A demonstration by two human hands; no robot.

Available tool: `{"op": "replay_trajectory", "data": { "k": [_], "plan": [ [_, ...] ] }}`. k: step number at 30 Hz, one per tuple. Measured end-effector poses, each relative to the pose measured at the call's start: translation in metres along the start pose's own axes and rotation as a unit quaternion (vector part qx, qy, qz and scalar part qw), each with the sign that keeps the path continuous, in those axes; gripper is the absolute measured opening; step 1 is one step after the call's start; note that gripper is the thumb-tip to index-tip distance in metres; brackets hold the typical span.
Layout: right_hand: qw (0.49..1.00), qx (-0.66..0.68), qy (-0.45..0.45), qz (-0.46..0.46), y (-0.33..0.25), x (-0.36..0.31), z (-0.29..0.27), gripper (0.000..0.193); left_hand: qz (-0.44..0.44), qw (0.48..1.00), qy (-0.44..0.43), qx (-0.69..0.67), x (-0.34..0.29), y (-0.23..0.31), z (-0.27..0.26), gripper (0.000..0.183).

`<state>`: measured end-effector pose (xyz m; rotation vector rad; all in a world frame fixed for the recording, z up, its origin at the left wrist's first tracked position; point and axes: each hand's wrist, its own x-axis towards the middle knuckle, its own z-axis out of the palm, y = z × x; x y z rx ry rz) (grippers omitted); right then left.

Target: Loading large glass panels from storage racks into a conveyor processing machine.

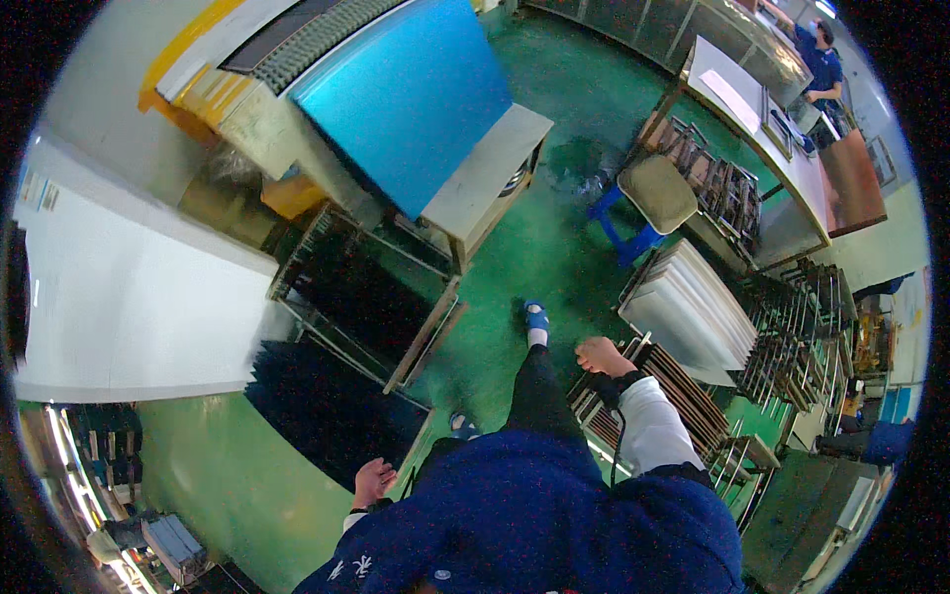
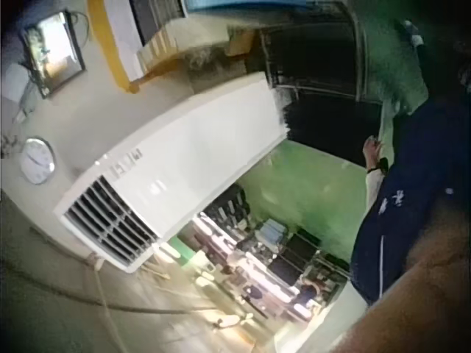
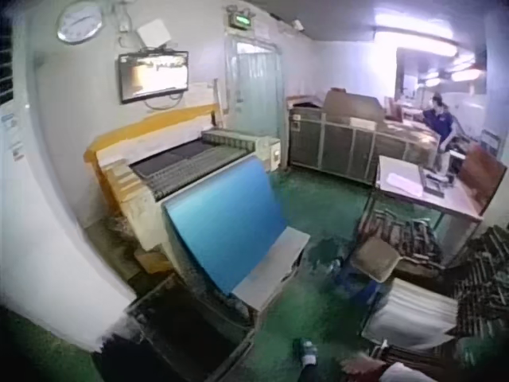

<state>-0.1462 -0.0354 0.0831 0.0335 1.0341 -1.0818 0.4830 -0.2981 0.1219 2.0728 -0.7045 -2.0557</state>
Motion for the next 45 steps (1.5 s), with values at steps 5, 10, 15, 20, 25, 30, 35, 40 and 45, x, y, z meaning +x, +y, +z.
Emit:
{"op": "replay_trajectory", "data": {
  "k": [5, 10, 15, 20, 25, 30, 35, 40, 45],
  "plan": [
    [0.910, -0.274, -0.014, -0.310, -0.004, -0.005, -0.134, 0.022, -0.037, 0.998, -0.024, 0.045, -0.006, 0.032, 0.111, 0.027],
    [0.855, -0.043, 0.514, -0.049, 0.002, -0.116, -0.207, 0.016, -0.132, 0.968, -0.058, 0.206, -0.006, 0.101, 0.222, 0.026],
    [0.747, 0.315, 0.575, -0.113, 0.048, -0.210, -0.216, 0.011, -0.118, 0.943, -0.179, 0.254, 0.019, 0.206, 0.336, 0.029],
    [0.702, 0.361, 0.604, -0.107, 0.122, -0.187, -0.183, 0.016, 0.010, 0.930, -0.151, 0.334, 0.009, 0.257, 0.436, 0.032],
    [0.653, 0.412, 0.632, -0.067, 0.187, -0.148, -0.118, 0.021, -0.016, 0.867, -0.199, 0.456, 0.021, 0.271, 0.481, 0.035],
    [0.554, 0.539, 0.630, -0.077, 0.233, -0.120, -0.071, 0.038, -0.046, 0.806, -0.193, 0.558, 0.042, 0.284, 0.501, 0.033],
    [0.508, 0.583, 0.632, -0.054, 0.251, -0.111, -0.080, 0.061, -0.035, 0.769, -0.193, 0.609, 0.043, 0.295, 0.545, 0.034],
    [0.462, 0.613, 0.635, -0.086, 0.265, -0.097, -0.107, 0.078, -0.016, 0.737, -0.182, 0.651, 0.046, 0.270, 0.620, 0.035],
    [0.427, 0.662, 0.603, -0.127, 0.278, -0.084, -0.118, 0.076, -0.026, 0.708, -0.241, 0.663, 0.037, 0.226, 0.683, 0.037]
  ]
}}
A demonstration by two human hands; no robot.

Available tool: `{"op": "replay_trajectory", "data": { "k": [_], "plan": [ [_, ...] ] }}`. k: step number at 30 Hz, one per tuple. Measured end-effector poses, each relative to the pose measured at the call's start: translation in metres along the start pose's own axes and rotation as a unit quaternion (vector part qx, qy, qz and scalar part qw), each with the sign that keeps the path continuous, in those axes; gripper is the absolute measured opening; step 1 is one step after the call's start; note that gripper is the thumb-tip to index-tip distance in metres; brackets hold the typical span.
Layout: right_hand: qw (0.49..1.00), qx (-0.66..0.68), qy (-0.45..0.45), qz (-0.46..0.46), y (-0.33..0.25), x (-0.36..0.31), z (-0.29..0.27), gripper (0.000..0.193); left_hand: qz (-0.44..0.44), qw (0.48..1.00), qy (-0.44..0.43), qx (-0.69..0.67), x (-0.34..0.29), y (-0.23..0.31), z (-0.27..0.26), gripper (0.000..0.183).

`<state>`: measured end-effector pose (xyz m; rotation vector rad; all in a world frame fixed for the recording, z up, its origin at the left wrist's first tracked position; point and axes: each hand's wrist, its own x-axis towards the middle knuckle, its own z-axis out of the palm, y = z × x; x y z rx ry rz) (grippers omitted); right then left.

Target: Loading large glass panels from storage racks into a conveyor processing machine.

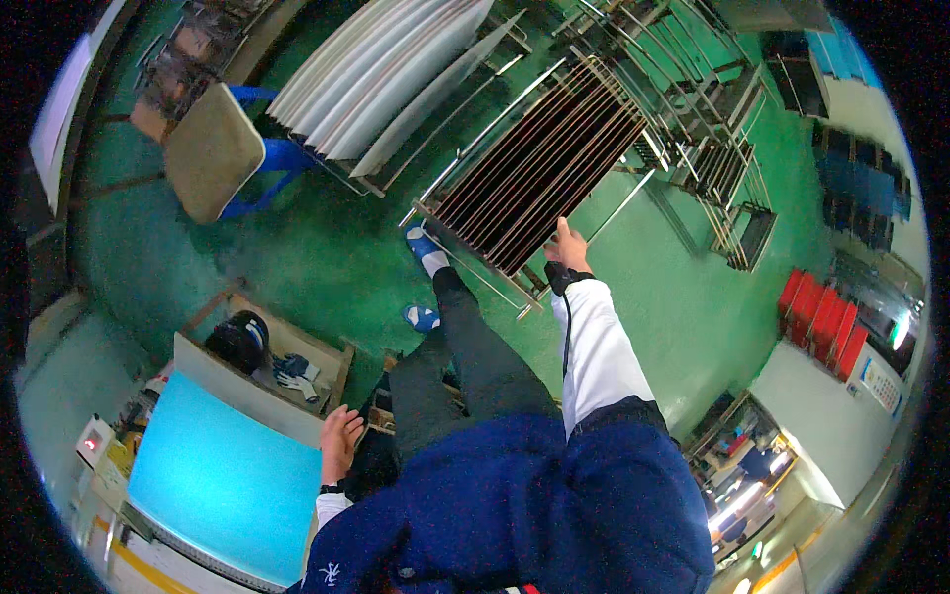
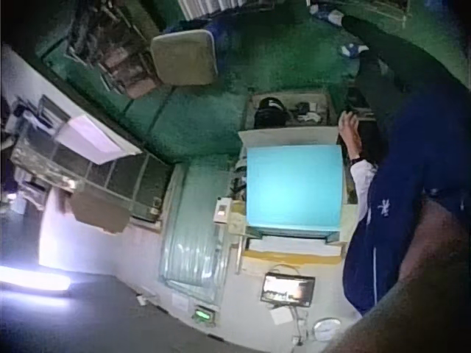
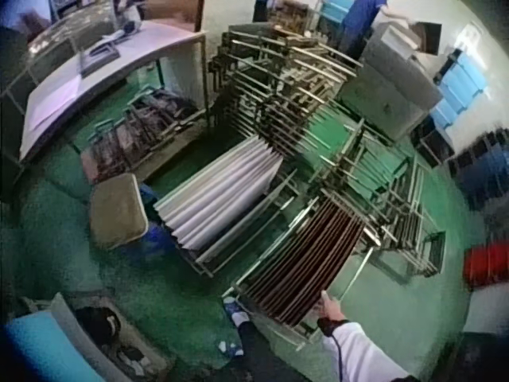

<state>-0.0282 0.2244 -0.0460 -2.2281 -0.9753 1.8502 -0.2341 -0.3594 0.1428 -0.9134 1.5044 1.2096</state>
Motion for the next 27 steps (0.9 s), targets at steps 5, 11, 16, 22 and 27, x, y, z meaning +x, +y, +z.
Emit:
{"op": "replay_trajectory", "data": {
  "k": [5, 11, 16, 22, 27],
  "plan": [
    [0.996, -0.055, 0.050, -0.041, 0.000, -0.015, -0.002, 0.055, -0.013, 0.997, -0.009, 0.073, 0.007, 0.040, 0.030, 0.037],
    [0.988, -0.068, 0.034, -0.137, -0.034, -0.017, 0.021, 0.048, -0.015, 0.994, 0.008, 0.105, 0.017, 0.069, 0.028, 0.035],
    [0.989, -0.033, 0.103, -0.100, -0.033, -0.020, 0.028, 0.067, -0.004, 0.996, 0.006, 0.087, 0.020, 0.078, 0.025, 0.029],
    [0.995, 0.067, 0.067, -0.035, -0.018, -0.023, 0.021, 0.070, -0.027, 0.993, 0.001, 0.112, 0.026, 0.092, 0.032, 0.031],
    [0.994, 0.050, 0.076, -0.052, -0.008, -0.022, 0.017, 0.065, -0.014, 0.993, 0.002, 0.116, 0.029, 0.099, 0.036, 0.032]
  ]
}}
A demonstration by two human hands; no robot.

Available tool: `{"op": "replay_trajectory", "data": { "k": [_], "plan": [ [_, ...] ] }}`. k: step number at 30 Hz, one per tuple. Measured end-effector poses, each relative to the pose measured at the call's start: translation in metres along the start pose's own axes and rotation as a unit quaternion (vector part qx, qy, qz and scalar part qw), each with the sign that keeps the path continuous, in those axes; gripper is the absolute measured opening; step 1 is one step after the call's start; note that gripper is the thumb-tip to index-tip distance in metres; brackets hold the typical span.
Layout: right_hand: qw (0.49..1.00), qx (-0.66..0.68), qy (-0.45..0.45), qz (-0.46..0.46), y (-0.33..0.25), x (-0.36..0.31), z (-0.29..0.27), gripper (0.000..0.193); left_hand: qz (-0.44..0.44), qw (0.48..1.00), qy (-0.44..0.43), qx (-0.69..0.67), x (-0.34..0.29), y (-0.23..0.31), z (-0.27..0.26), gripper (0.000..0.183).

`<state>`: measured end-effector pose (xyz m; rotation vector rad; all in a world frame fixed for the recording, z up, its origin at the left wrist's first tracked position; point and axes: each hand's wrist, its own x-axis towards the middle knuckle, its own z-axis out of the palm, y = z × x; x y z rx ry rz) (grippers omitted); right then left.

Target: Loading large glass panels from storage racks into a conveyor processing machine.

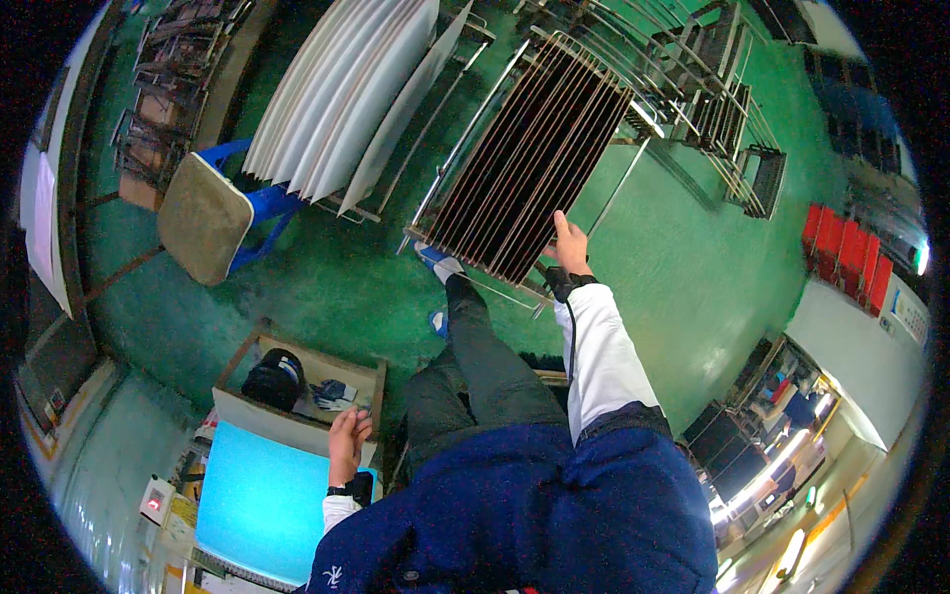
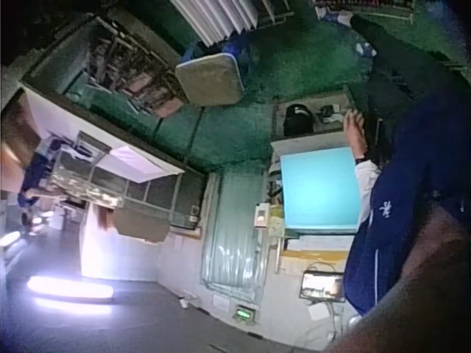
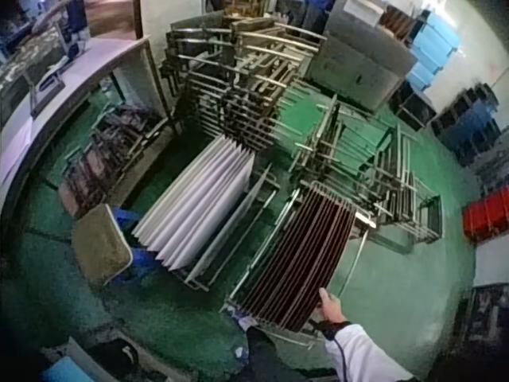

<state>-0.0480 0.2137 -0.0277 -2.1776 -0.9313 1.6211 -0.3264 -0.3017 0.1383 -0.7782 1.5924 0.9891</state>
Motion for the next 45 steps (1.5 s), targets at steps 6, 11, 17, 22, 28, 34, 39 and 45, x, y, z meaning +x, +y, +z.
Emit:
{"op": "replay_trajectory", "data": {
  "k": [6, 11, 17, 22, 28, 34, 39, 45],
  "plan": [
    [0.948, -0.264, 0.054, -0.170, -0.006, 0.032, 0.007, 0.044, 0.001, 1.000, 0.007, 0.004, 0.004, 0.005, 0.001, 0.034],
    [0.915, -0.358, 0.002, -0.188, -0.029, 0.023, -0.006, 0.042, 0.030, 0.997, 0.042, -0.049, -0.009, 0.002, 0.008, 0.035],
    [0.911, -0.343, -0.031, -0.226, -0.083, -0.039, -0.055, 0.040, 0.069, 0.997, 0.003, -0.034, -0.024, 0.008, 0.014, 0.036],
    [0.668, -0.613, -0.008, -0.423, -0.163, -0.084, -0.140, 0.042, 0.104, 0.993, -0.015, -0.047, -0.006, 0.016, 0.042, 0.030],
    [0.663, -0.449, 0.116, -0.588, -0.236, -0.212, -0.135, 0.028, 0.208, 0.971, -0.118, -0.024, 0.006, 0.046, 0.084, 0.036],
    [0.718, -0.386, -0.012, -0.579, -0.233, -0.387, -0.010, 0.043, 0.296, 0.931, -0.214, -0.002, -0.034, 0.061, 0.057, 0.049],
    [0.746, -0.265, -0.315, -0.523, -0.192, -0.518, 0.104, 0.040, 0.347, 0.927, -0.145, 0.017, -0.081, 0.032, -0.061, 0.055],
    [0.665, -0.130, -0.591, -0.439, -0.075, -0.684, 0.273, 0.033, 0.351, 0.934, -0.030, -0.067, -0.152, -0.074, -0.226, 0.050]
  ]
}}
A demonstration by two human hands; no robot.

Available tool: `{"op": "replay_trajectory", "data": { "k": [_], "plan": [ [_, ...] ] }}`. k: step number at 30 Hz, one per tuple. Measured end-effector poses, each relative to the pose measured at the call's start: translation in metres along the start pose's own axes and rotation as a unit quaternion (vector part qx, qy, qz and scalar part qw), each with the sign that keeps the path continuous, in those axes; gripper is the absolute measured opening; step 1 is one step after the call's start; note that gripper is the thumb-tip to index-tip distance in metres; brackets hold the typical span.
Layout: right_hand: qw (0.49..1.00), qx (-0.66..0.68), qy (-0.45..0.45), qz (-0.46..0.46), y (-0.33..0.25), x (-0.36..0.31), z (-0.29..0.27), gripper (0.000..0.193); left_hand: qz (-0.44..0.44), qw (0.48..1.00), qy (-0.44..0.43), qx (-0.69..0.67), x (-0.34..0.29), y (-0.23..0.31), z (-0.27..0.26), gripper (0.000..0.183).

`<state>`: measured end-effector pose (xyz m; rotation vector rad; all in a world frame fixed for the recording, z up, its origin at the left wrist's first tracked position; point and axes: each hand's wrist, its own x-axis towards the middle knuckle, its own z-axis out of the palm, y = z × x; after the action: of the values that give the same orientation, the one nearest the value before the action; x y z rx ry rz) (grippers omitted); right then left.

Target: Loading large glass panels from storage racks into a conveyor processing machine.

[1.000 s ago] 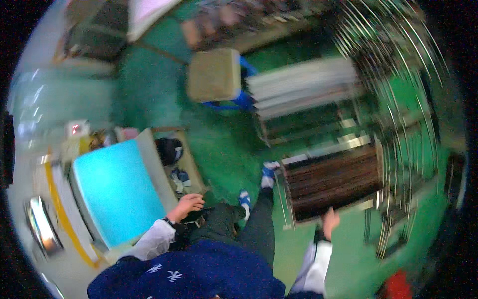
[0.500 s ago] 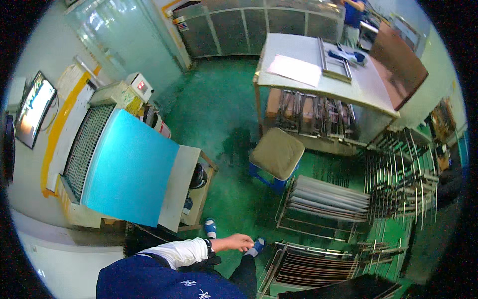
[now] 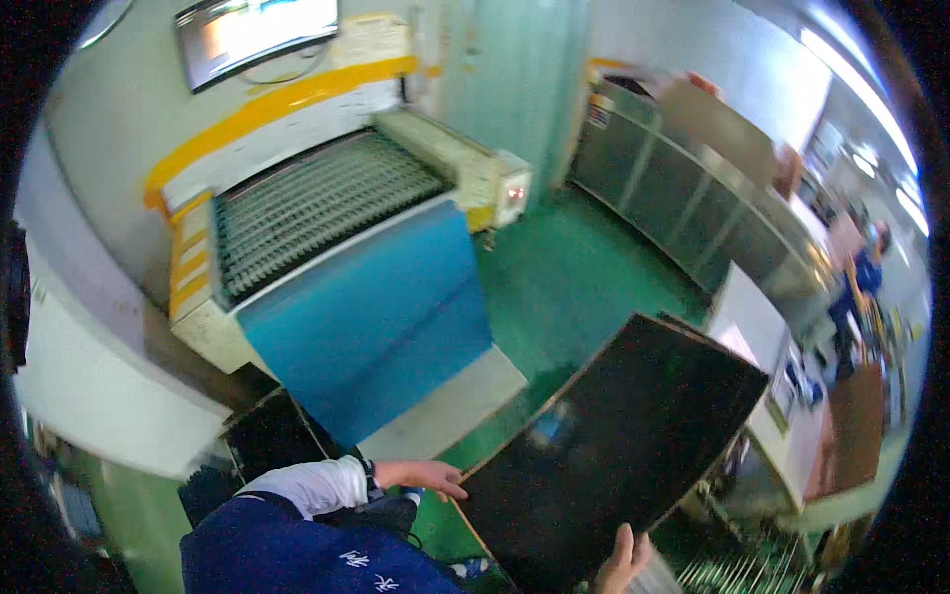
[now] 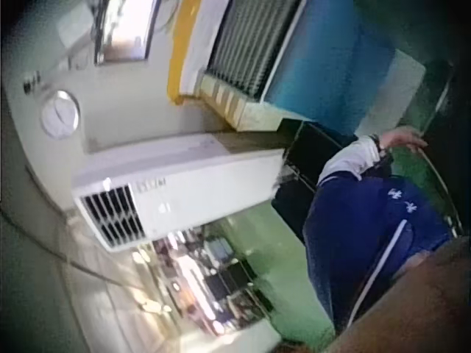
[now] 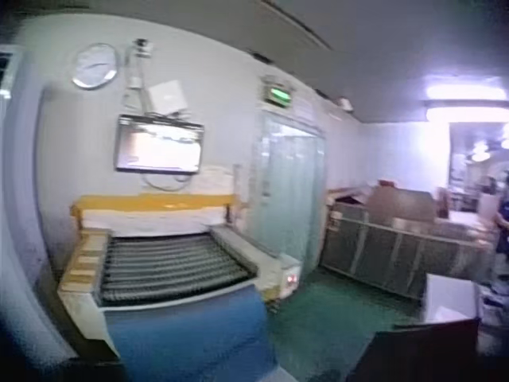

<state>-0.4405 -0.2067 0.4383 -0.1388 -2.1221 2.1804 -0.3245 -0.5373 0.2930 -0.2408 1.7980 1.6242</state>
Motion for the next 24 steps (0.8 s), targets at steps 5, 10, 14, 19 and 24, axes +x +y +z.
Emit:
{"op": "replay_trajectory", "data": {
  "k": [5, 10, 14, 19, 24],
  "plan": [
    [0.967, -0.005, -0.255, -0.027, -0.032, 0.016, 0.209, 0.026, 0.090, 0.971, 0.133, -0.177, -0.139, -0.036, -0.093, 0.033],
    [0.882, -0.019, -0.469, -0.030, -0.042, -0.005, 0.380, 0.015, 0.125, 0.894, 0.344, -0.260, -0.257, -0.066, -0.101, 0.026],
    [0.805, 0.005, -0.592, 0.038, -0.025, -0.023, 0.491, 0.022, 0.134, 0.814, 0.438, -0.357, -0.291, -0.077, -0.092, 0.019],
    [0.742, -0.038, -0.663, 0.089, 0.010, -0.022, 0.593, 0.022, 0.179, 0.662, 0.508, -0.521, -0.287, -0.080, -0.086, 0.020],
    [0.700, 0.003, -0.699, 0.148, 0.015, 0.038, 0.659, 0.025, 0.169, 0.656, 0.578, -0.456, -0.286, -0.059, -0.103, 0.019]
  ]
}}
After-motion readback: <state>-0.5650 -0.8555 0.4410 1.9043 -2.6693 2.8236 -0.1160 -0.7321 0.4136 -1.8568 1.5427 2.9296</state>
